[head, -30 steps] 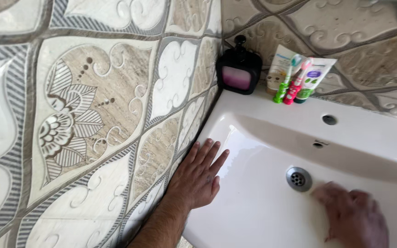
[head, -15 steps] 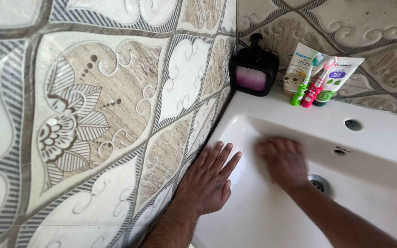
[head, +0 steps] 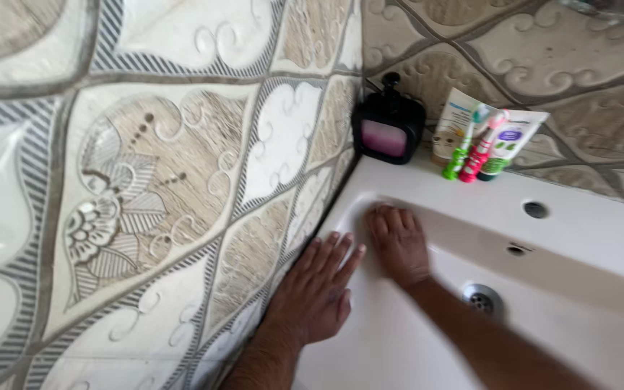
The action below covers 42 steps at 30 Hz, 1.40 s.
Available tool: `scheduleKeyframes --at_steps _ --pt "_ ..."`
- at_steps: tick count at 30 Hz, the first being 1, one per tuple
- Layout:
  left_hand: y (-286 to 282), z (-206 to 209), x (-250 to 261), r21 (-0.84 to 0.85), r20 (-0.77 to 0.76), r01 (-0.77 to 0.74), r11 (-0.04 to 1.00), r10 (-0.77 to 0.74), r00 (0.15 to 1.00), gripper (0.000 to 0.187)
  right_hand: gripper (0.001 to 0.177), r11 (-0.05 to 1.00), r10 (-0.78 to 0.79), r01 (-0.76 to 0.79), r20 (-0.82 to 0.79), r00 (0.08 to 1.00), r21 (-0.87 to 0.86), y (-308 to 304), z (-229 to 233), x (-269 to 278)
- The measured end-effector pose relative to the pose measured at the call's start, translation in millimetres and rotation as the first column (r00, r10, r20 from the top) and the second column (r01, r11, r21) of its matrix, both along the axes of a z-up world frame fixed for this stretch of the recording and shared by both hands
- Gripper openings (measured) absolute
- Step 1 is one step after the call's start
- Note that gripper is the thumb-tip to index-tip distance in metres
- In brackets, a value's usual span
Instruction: The person rinses toothbrushes and toothpaste tubes under running water, then uses a cloth to wipe the sink basin and faucet area. The person also washes and wrings out the cloth before continuing to wipe the sink surface.
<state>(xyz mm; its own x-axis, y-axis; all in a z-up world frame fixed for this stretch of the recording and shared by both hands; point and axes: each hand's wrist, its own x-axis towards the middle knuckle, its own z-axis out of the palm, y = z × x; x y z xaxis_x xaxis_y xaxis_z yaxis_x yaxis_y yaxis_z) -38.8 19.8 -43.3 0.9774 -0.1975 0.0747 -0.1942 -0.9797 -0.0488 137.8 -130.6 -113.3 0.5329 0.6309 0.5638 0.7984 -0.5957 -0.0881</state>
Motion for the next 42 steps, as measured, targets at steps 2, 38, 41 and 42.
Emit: scheduleKeyframes --at_steps 2,38,41,42 --pt "0 5 0 -0.003 0.086 0.019 1.000 -0.019 0.996 0.077 0.051 0.745 0.352 -0.178 0.152 0.924 -0.643 -78 26 13" --pt "-9 28 5 0.311 -0.223 -0.013 0.950 0.086 0.971 0.073 0.072 0.468 0.177 0.056 0.156 0.972 -0.882 -216 67 38" --pt "-10 25 4 0.300 -0.213 -0.017 0.954 0.084 0.973 0.073 0.048 0.751 0.262 -0.155 0.075 0.962 -0.641 -107 66 33" --pt "-10 24 4 0.301 -0.210 -0.021 0.953 0.088 0.974 0.073 0.042 0.800 0.295 -0.180 0.114 0.949 -0.572 -80 68 29"
